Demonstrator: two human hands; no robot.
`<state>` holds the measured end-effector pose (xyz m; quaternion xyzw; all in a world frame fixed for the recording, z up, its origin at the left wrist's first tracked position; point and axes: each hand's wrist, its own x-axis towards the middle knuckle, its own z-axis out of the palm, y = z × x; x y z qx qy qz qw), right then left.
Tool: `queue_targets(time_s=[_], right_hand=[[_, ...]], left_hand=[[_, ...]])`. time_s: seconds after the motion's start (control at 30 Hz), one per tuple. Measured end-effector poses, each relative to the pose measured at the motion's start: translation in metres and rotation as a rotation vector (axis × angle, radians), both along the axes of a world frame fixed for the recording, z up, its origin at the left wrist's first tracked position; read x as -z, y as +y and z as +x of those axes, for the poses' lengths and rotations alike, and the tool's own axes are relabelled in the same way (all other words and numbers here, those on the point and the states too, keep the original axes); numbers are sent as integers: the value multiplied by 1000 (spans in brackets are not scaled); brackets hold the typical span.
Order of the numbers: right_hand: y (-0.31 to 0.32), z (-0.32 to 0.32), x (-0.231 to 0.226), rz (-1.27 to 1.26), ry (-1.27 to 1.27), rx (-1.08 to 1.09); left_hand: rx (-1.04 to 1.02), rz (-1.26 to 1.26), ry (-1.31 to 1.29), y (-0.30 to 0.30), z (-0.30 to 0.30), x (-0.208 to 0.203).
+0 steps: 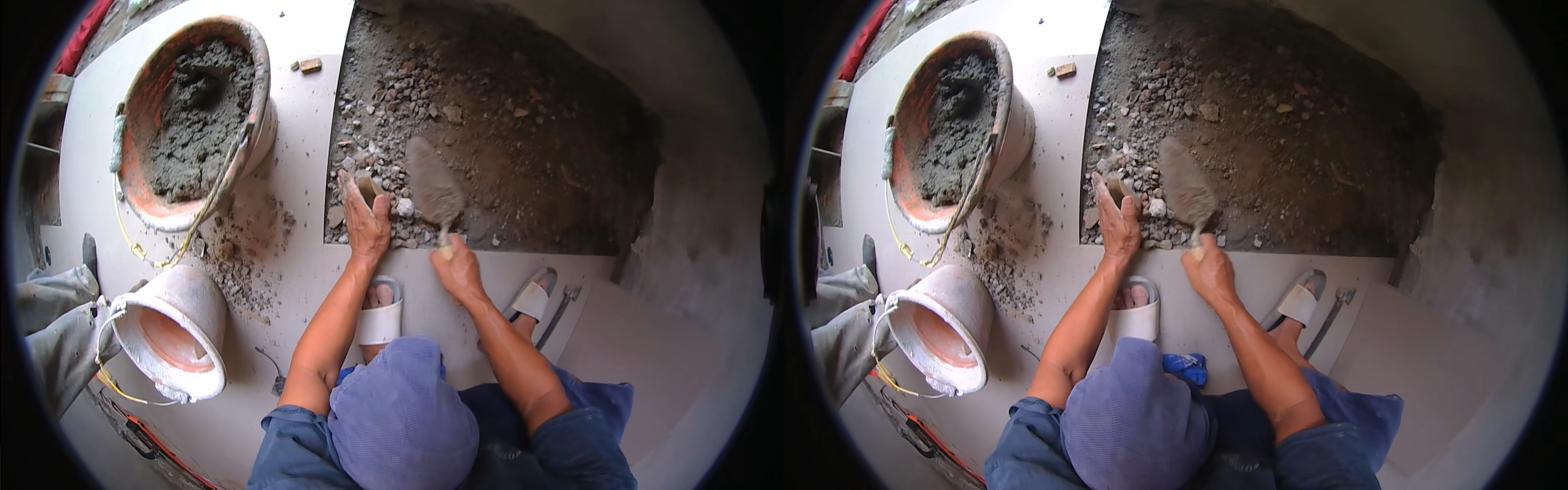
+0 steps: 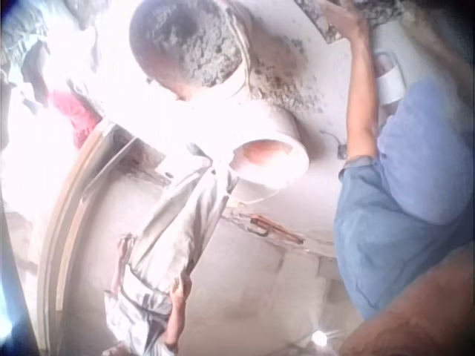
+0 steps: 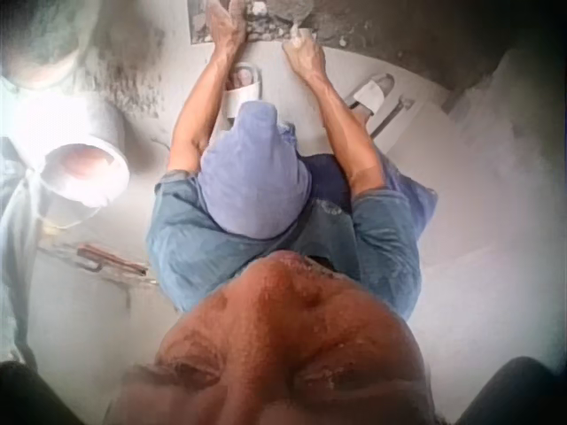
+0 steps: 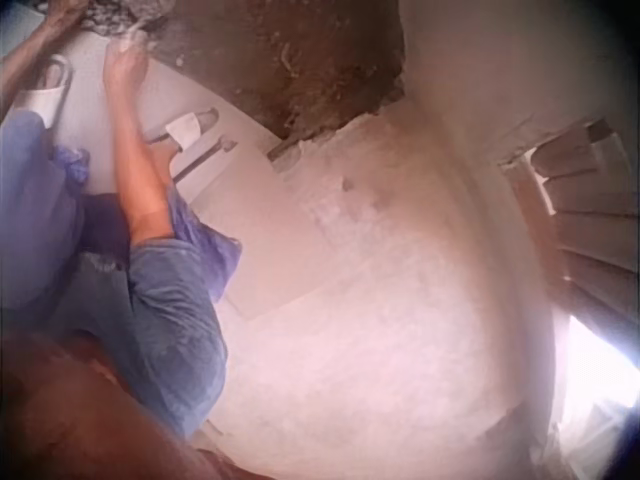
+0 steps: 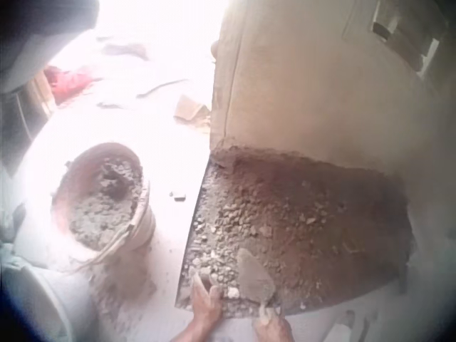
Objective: The person removes a white tile from a floor opening, then uses a trowel and hammer to scrape and break up debris and old mortar. They collect rubble by hand and place it into a bucket, and later sweep the area with a broom to clear remaining dust and small pieces.
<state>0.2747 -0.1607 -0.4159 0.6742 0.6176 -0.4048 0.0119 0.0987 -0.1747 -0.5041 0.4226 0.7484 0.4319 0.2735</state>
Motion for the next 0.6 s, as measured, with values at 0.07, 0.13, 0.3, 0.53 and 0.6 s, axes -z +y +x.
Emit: queue_targets(time_s=[0.07,0.13,0.3,0.53,0.6], right_hand=[[41,3,4,98,-23,92],[99,7,11,263,-127,-42],[222,-22,34,570,-256,-302],[195,-21,4,360,-165,-659],[171,-12,-6,192,-151,-731]], left_hand=[[-5,-12,54,0,-2,1],[-26,-73,150,-8,-3,1],[-54,-173,185,-23,-1,-1],[-100,-206,118,-9,1,1],[-115,-189,91,-6,2,2]])
